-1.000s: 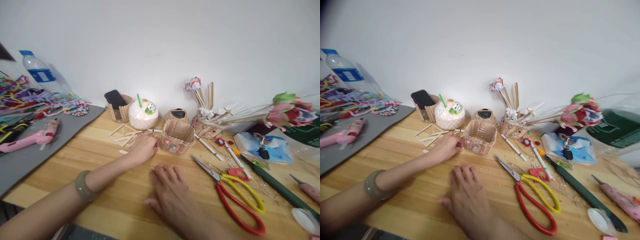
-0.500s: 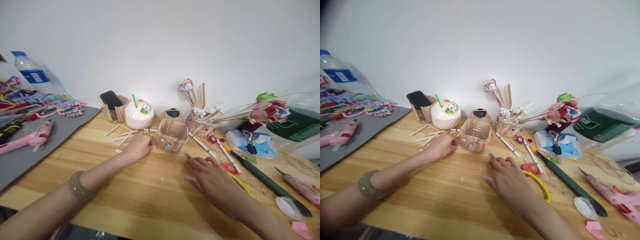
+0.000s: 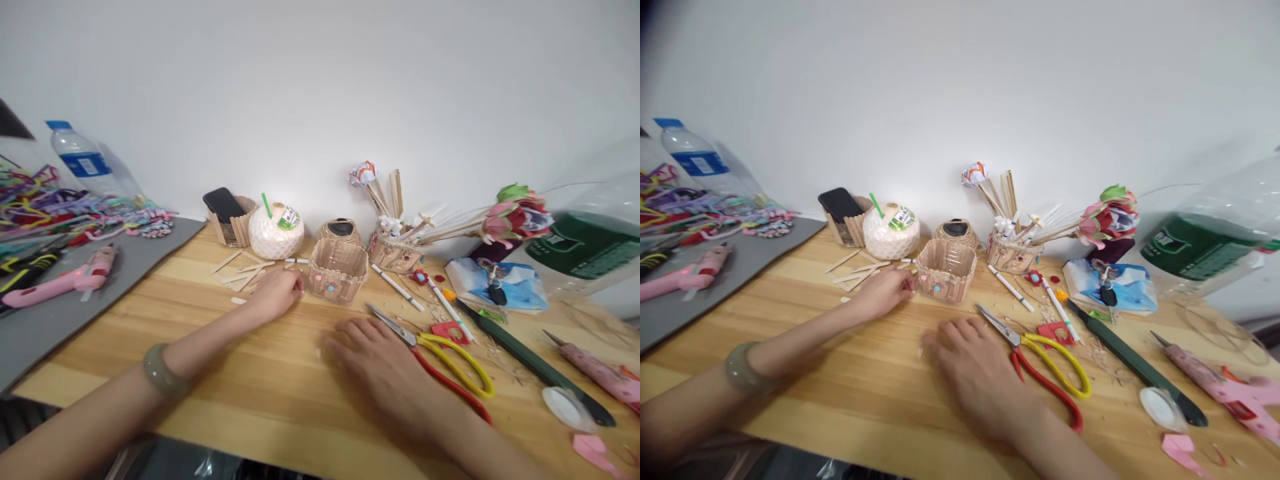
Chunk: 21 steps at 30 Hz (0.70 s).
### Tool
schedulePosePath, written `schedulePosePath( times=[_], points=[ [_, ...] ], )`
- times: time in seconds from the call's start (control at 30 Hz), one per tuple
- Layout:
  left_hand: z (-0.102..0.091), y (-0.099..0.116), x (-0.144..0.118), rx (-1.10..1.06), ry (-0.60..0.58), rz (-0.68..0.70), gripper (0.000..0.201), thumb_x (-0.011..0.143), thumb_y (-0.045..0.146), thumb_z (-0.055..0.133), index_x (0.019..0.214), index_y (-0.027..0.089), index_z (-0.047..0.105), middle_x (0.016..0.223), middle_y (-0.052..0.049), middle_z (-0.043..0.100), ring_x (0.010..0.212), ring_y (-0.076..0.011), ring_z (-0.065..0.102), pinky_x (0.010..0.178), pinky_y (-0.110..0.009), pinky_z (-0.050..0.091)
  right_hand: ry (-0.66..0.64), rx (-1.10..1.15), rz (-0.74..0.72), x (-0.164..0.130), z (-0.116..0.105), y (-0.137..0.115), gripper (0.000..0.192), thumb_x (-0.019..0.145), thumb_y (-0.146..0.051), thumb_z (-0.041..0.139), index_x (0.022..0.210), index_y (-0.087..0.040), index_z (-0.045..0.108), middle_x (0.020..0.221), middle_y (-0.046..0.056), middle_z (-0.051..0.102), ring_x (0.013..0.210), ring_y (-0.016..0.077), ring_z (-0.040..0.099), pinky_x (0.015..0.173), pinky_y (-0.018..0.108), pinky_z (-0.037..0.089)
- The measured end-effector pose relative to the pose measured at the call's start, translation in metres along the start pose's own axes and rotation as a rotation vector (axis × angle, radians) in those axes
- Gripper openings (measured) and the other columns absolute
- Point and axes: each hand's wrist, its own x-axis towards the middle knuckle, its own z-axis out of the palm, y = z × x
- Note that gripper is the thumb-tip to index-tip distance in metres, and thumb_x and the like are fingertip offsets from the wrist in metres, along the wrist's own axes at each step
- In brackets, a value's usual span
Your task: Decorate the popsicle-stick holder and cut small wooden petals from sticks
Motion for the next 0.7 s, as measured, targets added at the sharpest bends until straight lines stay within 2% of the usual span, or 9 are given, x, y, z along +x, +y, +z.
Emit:
schedulePosePath(
  times=[0.07, 0.17, 0.27, 0.37, 0.47, 0.53, 0.7],
  points=[
    [-0.001, -0.001, -0.001, -0.01, 0.0, 0.001, 0.013, 0.076, 0.015, 0.053, 0.079, 0.02, 0.065, 0.081, -0.007, 0.067, 0.084, -0.024, 0.062, 0.069, -0.031, 0.043, 0.001, -0.004, -0.055, 0.005, 0.001, -0.001, 0.036, 0.086, -0.011, 0.052, 0.121, -0.023, 0.055, 0.106, 0.007, 0.062, 0.102, 0.0227, 0.053, 0.091, 0.041, 0.041],
    [-0.004, -0.008, -0.006, -0.023, 0.004, -0.009, 0.014, 0.076, 0.015, 0.052, 0.077, 0.021, 0.065, 0.08, -0.006, 0.067, 0.085, -0.0234, 0.061, 0.069, -0.03, 0.042, 0.012, -0.054, -0.044, -0.003, 0.005, 0.011, 0.035, 0.086, -0.009, 0.051, 0.118, -0.023, 0.057, 0.104, 0.007, 0.063, 0.101, 0.0239, 0.053, 0.09, 0.043, 0.04],
    [-0.01, -0.018, -0.012, -0.047, 0.026, -0.04, 0.014, 0.076, 0.018, 0.051, 0.078, 0.021, 0.064, 0.083, -0.005, 0.067, 0.085, -0.0238, 0.061, 0.066, -0.029, 0.042, 0.068, -0.171, 0.017, -0.023, 0.007, 0.032, 0.032, 0.081, -0.002, 0.05, 0.107, -0.016, 0.063, 0.111, 0.011, 0.064, 0.105, 0.0289, 0.053, 0.087, 0.045, 0.041],
    [-0.017, -0.023, -0.018, -0.079, 0.052, -0.042, 0.015, 0.079, 0.02, 0.049, 0.08, 0.021, 0.064, 0.086, -0.005, 0.067, 0.087, -0.0238, 0.06, 0.068, -0.03, 0.042, 0.118, -0.23, 0.038, -0.039, 0.004, 0.042, 0.031, 0.08, 0.0, 0.046, 0.103, -0.01, 0.064, 0.106, 0.014, 0.066, 0.096, 0.0301, 0.056, 0.08, 0.046, 0.044],
    [-0.021, -0.017, -0.028, -0.112, 0.056, 0.0, 0.015, 0.08, 0.02, 0.047, 0.079, 0.02, 0.062, 0.087, -0.005, 0.067, 0.09, -0.0227, 0.059, 0.073, -0.03, 0.043, 0.158, -0.181, 0.024, -0.039, 0.004, 0.033, 0.031, 0.084, -0.001, 0.043, 0.105, -0.013, 0.062, 0.102, 0.012, 0.066, 0.093, 0.0273, 0.057, 0.08, 0.044, 0.044],
    [-0.021, -0.009, -0.038, -0.134, 0.025, 0.046, 0.013, 0.081, 0.02, 0.048, 0.078, 0.02, 0.061, 0.086, -0.003, 0.067, 0.088, -0.0205, 0.059, 0.074, -0.029, 0.044, 0.132, -0.109, 0.016, -0.032, 0.006, 0.023, 0.025, 0.086, -0.004, 0.045, 0.1, -0.017, 0.062, 0.097, 0.009, 0.066, 0.09, 0.0247, 0.058, 0.08, 0.042, 0.045],
    [-0.014, 0.007, -0.068, -0.284, -0.152, 0.128, 0.011, 0.081, 0.016, 0.051, 0.076, 0.019, 0.061, 0.082, -0.002, 0.068, 0.081, -0.0172, 0.061, 0.073, -0.026, 0.045, 0.137, -0.046, -0.006, -0.013, 0.011, 0.007, 0.018, 0.088, -0.006, 0.048, 0.096, -0.016, 0.061, 0.096, 0.01, 0.064, 0.089, 0.0246, 0.056, 0.079, 0.041, 0.045]
  ],
)
